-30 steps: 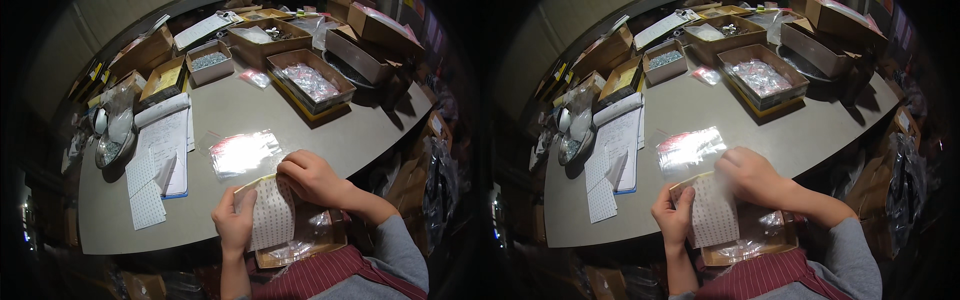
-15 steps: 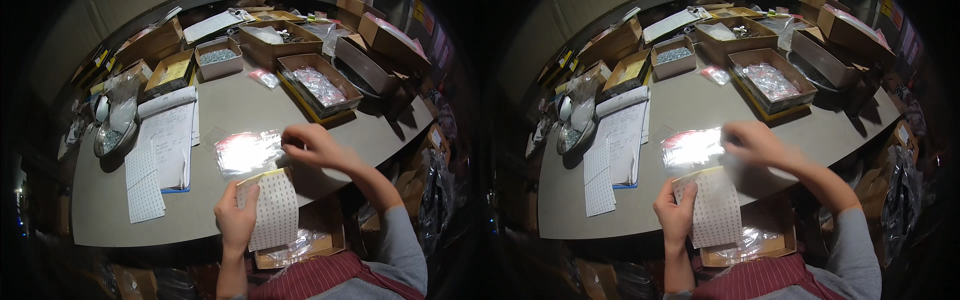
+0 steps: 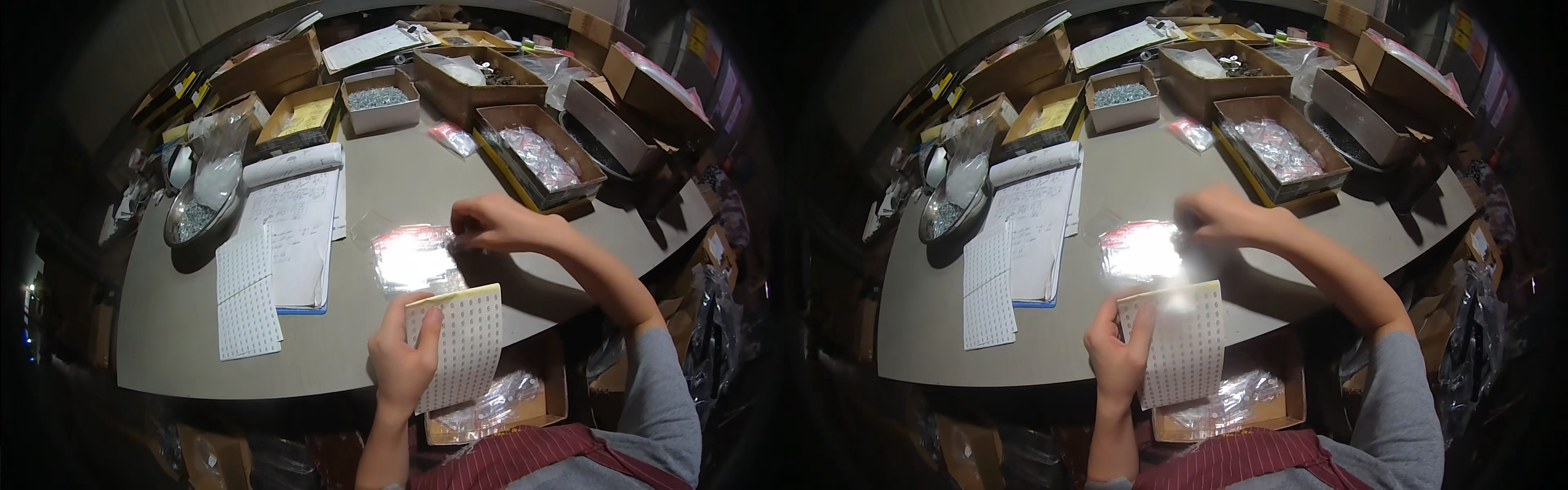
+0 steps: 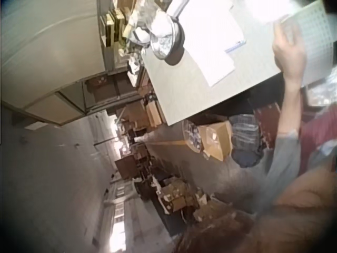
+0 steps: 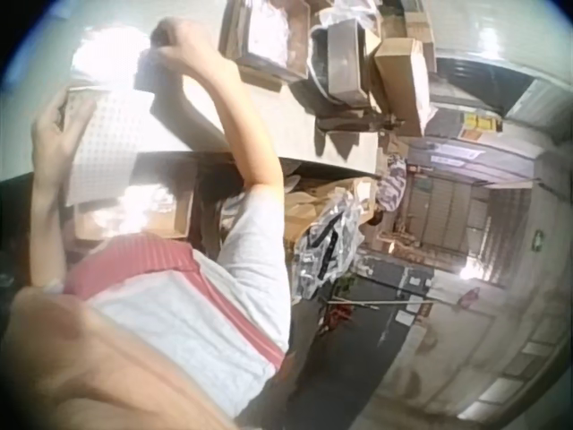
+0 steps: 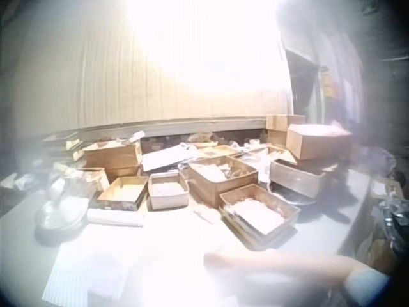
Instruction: The person repeatedly peels small adhesive labels from a perforated sheet and places them onto small clear plastic bags on a cluttered work table. The person handles the label sheet and bags by hand, moving the bags aside as needed.
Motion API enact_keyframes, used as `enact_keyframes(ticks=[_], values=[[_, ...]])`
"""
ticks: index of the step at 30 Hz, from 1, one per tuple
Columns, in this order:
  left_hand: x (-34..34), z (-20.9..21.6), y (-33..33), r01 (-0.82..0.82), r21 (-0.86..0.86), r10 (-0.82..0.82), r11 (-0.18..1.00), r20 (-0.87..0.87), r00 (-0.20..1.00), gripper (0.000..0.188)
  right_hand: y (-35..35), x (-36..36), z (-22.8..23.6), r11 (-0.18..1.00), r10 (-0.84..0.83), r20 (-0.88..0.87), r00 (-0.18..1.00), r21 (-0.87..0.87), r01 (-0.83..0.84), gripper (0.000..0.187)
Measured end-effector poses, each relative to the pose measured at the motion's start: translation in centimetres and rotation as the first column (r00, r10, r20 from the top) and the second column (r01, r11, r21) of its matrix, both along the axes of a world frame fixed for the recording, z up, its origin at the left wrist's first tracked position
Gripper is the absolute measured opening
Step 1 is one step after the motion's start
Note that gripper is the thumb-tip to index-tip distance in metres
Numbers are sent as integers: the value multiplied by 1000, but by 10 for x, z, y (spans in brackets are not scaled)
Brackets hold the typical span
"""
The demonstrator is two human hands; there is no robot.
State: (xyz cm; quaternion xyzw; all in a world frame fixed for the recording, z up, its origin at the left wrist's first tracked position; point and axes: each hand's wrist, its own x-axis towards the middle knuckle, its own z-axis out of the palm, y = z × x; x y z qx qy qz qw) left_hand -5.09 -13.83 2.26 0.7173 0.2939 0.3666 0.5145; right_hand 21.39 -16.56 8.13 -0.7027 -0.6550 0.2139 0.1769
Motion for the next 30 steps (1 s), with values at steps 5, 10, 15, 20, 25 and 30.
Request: enact_keyframes(ticks=[5,10,15,20,25,30], values=[[1,-2,1,32,-40,-30,999,60,998,21,7,-14,-25,992,39,11,999,120,-40,19],[1,-5,2,-5,29,4,1000,56,998,22,0,-14,-39,979,-110,226,968,191,66,24],[0,-4,0,-13,-59,23,998,162,987,21,-30,26,-34,973,-168,251,953,197,120,44],[-2,-5,-1,42,-225,15,974,245,969,18,-64,33,-53,942,-98,175,980,334,34,35],[-8,-8,5,87,-321,94,943,508,856,17,-105,7,-38,968,22,47,999,249,-33,35],[-5,-5,6,149,-347,96,926,597,796,18,-151,-27,-15,964,258,-137,956,98,-246,35]])
